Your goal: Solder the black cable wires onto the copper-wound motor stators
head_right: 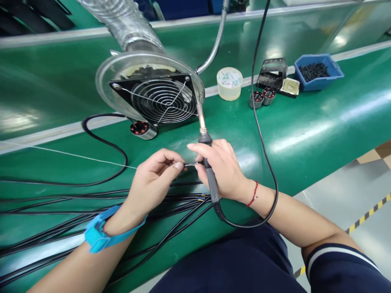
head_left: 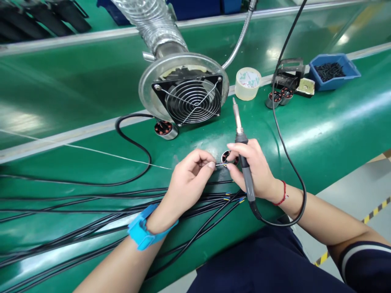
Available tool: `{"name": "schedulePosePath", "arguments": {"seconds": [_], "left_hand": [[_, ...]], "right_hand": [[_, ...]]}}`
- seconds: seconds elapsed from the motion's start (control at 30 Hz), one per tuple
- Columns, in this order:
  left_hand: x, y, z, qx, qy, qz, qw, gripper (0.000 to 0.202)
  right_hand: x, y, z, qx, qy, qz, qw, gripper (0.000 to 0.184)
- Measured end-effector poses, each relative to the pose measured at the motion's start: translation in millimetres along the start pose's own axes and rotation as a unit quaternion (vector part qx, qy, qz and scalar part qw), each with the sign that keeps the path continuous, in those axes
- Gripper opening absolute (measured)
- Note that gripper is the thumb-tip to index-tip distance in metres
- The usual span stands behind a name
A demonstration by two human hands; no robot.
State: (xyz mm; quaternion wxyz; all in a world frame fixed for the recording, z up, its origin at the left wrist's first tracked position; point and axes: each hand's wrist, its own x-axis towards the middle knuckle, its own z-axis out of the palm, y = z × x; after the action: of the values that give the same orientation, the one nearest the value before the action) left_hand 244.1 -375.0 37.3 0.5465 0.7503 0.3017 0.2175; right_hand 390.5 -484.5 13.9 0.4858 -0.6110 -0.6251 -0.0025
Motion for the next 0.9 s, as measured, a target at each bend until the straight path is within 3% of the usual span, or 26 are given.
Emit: {"name": "schedulePosePath", "arguments": {"seconds": [0.43,0.7,0.9], "left_hand": [[-4,-9,-5.1,0.070,-0.023,0.073,0.995,0.009],[-9,-3,3.1,0.144,0.024,0.085,0.986,0.014],[-9,0,8.5,0.087,0.044,0.026,0.995,0.013]], "right_hand": [[0,-4,-3,0.028,-0.046,0.063,0.997,0.041],[2,-11,-1,0.001,-0.030,0.035,0.999,0.038],[-1,-17,5,-0.019,-0.040,0.014,0.999,0.031]]}}
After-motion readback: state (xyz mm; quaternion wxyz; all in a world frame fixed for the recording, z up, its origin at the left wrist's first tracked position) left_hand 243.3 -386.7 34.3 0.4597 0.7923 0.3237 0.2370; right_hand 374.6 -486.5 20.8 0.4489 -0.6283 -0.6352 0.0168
